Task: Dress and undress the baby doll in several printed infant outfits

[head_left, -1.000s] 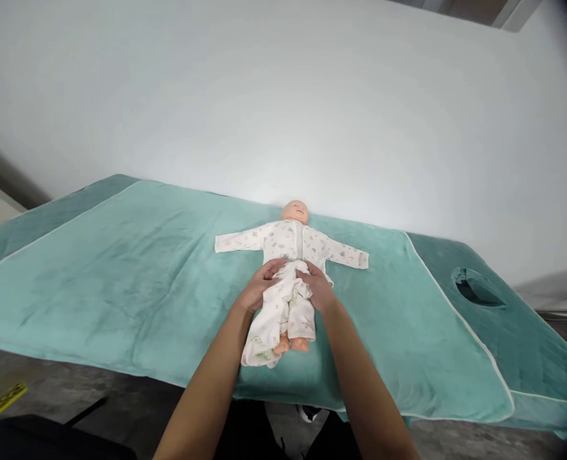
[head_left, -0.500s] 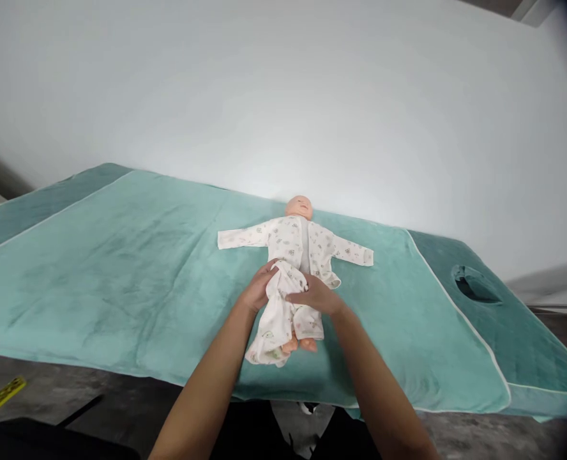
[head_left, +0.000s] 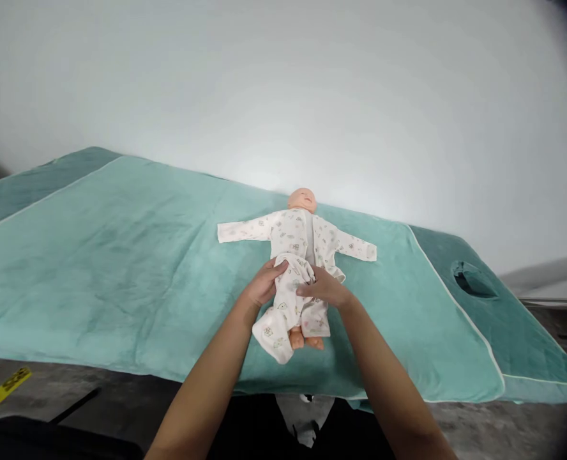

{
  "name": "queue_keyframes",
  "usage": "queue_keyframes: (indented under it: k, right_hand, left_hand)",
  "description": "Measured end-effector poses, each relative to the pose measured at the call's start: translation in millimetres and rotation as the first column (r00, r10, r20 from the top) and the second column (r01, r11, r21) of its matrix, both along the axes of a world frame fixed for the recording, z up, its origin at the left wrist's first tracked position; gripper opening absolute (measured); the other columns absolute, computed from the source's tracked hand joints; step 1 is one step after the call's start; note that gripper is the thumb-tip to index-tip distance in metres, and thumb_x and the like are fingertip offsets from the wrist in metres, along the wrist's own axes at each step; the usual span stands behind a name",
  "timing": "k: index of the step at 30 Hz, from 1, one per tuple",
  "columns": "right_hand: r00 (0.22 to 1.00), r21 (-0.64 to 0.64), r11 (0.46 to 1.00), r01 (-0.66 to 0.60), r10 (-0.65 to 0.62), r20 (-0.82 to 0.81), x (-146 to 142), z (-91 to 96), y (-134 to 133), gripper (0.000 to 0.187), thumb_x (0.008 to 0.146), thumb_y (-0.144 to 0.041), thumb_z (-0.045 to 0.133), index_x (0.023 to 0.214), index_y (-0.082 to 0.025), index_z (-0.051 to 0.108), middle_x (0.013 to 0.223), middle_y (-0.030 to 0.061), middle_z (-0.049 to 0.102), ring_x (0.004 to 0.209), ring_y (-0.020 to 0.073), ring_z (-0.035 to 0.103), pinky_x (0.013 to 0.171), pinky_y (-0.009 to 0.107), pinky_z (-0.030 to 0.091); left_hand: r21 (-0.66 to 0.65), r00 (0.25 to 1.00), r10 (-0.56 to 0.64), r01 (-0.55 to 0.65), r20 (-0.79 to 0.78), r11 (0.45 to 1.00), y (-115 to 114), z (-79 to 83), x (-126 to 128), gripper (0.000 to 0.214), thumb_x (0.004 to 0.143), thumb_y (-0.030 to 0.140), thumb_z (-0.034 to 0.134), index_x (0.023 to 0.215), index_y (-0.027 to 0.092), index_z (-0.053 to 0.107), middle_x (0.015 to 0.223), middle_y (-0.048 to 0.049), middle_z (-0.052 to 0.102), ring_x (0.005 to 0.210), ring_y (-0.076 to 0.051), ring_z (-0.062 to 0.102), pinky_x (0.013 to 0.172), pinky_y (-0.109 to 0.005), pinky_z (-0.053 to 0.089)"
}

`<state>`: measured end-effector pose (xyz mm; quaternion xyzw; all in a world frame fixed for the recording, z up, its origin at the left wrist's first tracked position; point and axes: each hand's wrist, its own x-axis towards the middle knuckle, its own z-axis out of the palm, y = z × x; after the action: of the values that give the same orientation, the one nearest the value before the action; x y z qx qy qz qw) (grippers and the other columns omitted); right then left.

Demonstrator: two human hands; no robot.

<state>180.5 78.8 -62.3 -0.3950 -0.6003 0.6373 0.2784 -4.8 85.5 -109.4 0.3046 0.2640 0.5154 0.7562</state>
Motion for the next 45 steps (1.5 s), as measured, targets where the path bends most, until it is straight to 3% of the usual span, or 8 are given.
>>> queue_keyframes:
  k: [4, 11, 19, 23, 31, 38, 42, 45]
  right_hand:
    - [0.989, -0.121, 0.988, 0.098, -0.11, -0.095, 1, 1.4, 1, 0.038, 0.069, -0.038, 0.084, 0.099, -0.017, 0.074, 0.089, 0.0041, 0.076, 0.078, 0.0218, 0.07, 0.074, 0.034, 0.055]
    - [0.871, -0.148, 0.919, 0.364, -0.393, -0.296, 0, -13.4, 0, 0.041, 0.069, -0.054, 0.082, 0.092, -0.021, 0.073, 0.084, 0.0057, 0.075, 0.076, 0.0239, 0.07, 0.068, 0.036, 0.057]
    - [0.987, 0.011, 0.996, -0.092, 0.09, 0.134, 3, 11.0, 1, 0.04, 0.064, -0.036, 0.088, 0.097, -0.018, 0.076, 0.09, 0.002, 0.076, 0.079, 0.0195, 0.067, 0.073, 0.03, 0.052]
    - [0.997, -0.112, 0.992, 0.066, -0.06, 0.05, -5, 7.6, 3, 0.037, 0.067, -0.039, 0.086, 0.094, -0.015, 0.076, 0.084, 0.0036, 0.076, 0.072, 0.0196, 0.068, 0.07, 0.032, 0.053]
    - [0.891, -0.183, 0.934, 0.306, -0.349, -0.291, -8, -15.3, 3, 0.044, 0.072, -0.053, 0.081, 0.094, -0.017, 0.069, 0.078, 0.0029, 0.073, 0.066, 0.0178, 0.067, 0.067, 0.031, 0.054]
    - [0.985, -0.014, 0.994, 0.104, -0.105, -0.138, 12, -9.9, 0, 0.053, 0.071, -0.055, 0.08, 0.107, -0.017, 0.07, 0.093, 0.0041, 0.074, 0.084, 0.0209, 0.068, 0.079, 0.033, 0.053]
    - [0.977, -0.023, 0.98, -0.197, 0.198, 0.077, 23, 14.6, 0, 0.056, 0.055, -0.04, 0.091, 0.104, -0.017, 0.073, 0.092, 0.003, 0.075, 0.091, 0.0248, 0.068, 0.082, 0.035, 0.052]
    - [0.994, -0.045, 0.993, -0.107, 0.107, 0.001, 23, 19.6, -3, 0.051, 0.057, -0.034, 0.088, 0.103, -0.018, 0.073, 0.094, 0.0032, 0.076, 0.093, 0.0251, 0.069, 0.083, 0.035, 0.053]
  left_hand:
    - [0.052, 0.994, -0.048, 0.053, -0.103, 0.997, -3, 10.9, -2, 0.057, 0.072, 0.054, 0.079, 0.106, 0.01, 0.071, 0.099, -0.0159, 0.075, 0.094, -0.03, 0.07, 0.08, -0.036, 0.054]
    - [0.292, 0.876, -0.151, 0.309, -0.459, 0.905, -7, 30.8, -4, 0.074, 0.057, 0.027, 0.091, 0.127, 0.022, 0.067, 0.121, -0.0071, 0.071, 0.123, -0.033, 0.059, 0.101, -0.038, 0.048]
    - [0.01, 0.998, 0.058, -0.058, 0.033, 0.998, -7, -0.5, 10, 0.054, 0.078, 0.051, 0.077, 0.114, 0.012, 0.069, 0.106, -0.0142, 0.075, 0.099, -0.027, 0.071, 0.091, -0.037, 0.054]
    - [-0.048, 0.998, 0.058, -0.056, 0.032, 0.997, -9, 3.5, 8, 0.055, 0.077, 0.053, 0.077, 0.11, 0.009, 0.07, 0.102, -0.016, 0.076, 0.095, -0.028, 0.072, 0.087, -0.037, 0.055]
    - [0.257, 0.843, -0.095, 0.266, -0.529, 0.929, -21, 30.9, -2, 0.049, 0.066, 0.04, 0.085, 0.107, 0.016, 0.074, 0.102, -0.0054, 0.076, 0.098, -0.029, 0.067, 0.084, -0.031, 0.049]
    - [0.099, 0.954, 0.234, -0.219, -0.186, 0.971, -44, 26.9, 25, 0.055, 0.067, 0.043, 0.084, 0.114, 0.018, 0.07, 0.112, -0.0098, 0.075, 0.104, -0.027, 0.068, 0.094, -0.036, 0.05]
    - [-0.032, 0.951, 0.307, -0.308, -0.038, 0.951, -47, 35.7, 33, 0.055, 0.066, 0.05, 0.084, 0.105, 0.015, 0.067, 0.094, -0.0089, 0.076, 0.089, -0.023, 0.071, 0.087, -0.035, 0.052]
    - [0.005, 0.954, 0.284, -0.285, -0.097, 0.959, -49, 46.7, 30, 0.056, 0.069, 0.054, 0.082, 0.105, 0.013, 0.068, 0.092, -0.0088, 0.076, 0.085, -0.022, 0.07, 0.083, -0.033, 0.052]
